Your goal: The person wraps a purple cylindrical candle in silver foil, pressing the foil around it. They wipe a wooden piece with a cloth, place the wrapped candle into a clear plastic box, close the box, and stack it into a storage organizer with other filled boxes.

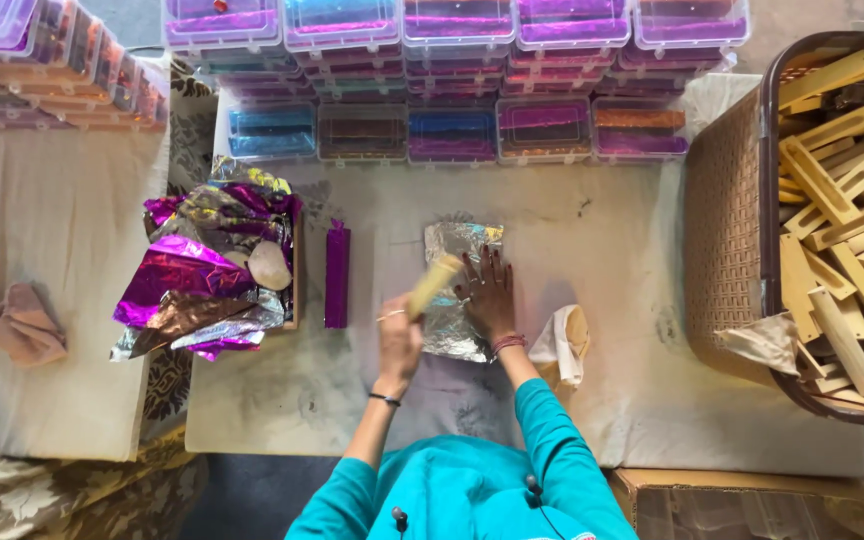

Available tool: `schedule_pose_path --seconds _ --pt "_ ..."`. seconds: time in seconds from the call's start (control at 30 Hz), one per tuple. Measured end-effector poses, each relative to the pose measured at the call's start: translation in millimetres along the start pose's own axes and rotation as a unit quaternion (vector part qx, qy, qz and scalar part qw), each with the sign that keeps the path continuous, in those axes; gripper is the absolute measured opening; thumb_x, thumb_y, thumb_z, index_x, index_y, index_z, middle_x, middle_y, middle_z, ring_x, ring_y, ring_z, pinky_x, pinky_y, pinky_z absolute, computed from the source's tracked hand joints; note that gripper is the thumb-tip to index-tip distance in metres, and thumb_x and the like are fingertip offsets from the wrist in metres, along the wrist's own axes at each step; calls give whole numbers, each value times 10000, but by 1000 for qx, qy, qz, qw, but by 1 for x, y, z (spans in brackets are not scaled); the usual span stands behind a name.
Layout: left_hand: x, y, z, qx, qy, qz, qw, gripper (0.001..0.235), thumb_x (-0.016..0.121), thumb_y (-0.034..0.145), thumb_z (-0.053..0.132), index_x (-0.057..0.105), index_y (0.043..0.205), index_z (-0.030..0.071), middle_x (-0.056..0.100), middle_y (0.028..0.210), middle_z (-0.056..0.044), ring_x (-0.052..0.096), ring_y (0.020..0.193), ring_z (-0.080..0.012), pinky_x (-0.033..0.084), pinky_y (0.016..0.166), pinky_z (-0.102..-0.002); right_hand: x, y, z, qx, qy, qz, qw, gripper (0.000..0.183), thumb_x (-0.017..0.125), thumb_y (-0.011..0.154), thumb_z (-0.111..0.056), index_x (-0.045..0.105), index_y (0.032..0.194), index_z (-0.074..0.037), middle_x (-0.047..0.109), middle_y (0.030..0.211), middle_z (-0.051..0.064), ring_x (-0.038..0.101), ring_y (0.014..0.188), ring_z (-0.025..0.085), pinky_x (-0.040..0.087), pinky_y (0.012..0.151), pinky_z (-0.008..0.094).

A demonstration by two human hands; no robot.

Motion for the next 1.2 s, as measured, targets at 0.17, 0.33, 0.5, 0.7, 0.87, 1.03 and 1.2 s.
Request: schedule_pose_path --seconds 0.17,0.33,0.5,0.7,0.87,1.03,1.2 --pt "48 -18 -1 82 -37 -170 981 454 684 824 25 581 1266 34 616 1211 -179 580 1090 -405 472 947 -484 33 8 87 37 465 -5 885 458 493 972 -67 640 1402 -126 605 1514 121 528 1431 285 345 1234 440" --pt "52 -14 19 125 9 -211 969 407 700 820 24 646 1217 99 642 1162 -126 604 1085 -365 481 929 -481 -20 -10 112 130 629 -57 764 457 556 972 -34 583 1428 -17 642 1413 127 600 1317 225 450 1139 347" --pt "58 -27 13 132 16 -225 965 426 705 823 21 639 1234 111 638 1194 -125 600 1127 -361 480 976 -475 -90 -43 37 115 472 -158 860 569 746 860 -85 563 1398 -73 653 1362 81 611 1266 189 489 1062 342" --pt "16 -23 25 173 -8 -76 982 744 733 663 127 504 1348 -51 557 1318 -239 544 1169 -434 389 988 -542 -72 -79 15 -89 199 -26 976 530 716 678 19 684 1195 -91 720 1239 102 643 1208 327 478 1083 422" --pt "69 -35 -62 -109 -4 -58 992 255 690 955 299 728 1054 67 748 1104 -124 688 1063 -316 526 964 -424 -69 -87 14 5 198 7 980 444 675 747 54 719 1154 -119 744 1154 88 677 1100 314 525 971 406" --pt "42 15 1 -178 44 -120 976 380 768 865 472 753 890 94 760 920 -102 726 902 -323 554 809 -450 -64 -97 22 22 183 -19 983 486 628 718 93 738 1135 -131 750 1142 71 681 1113 303 541 953 388" --pt "70 27 -6 -137 142 -178 964 398 844 731 454 752 869 92 757 890 -108 713 883 -329 556 783 -462 -77 -98 9 10 158 -4 987 530 641 687 97 729 1160 -125 731 1143 81 660 1118 323 526 957 409"
Point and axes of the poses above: each hand's wrist, its own y-axis towards the middle knuckle, its own x-axis out of the palm, z = x × y, the point moved 1 cm from there along y, towards the middle knuckle
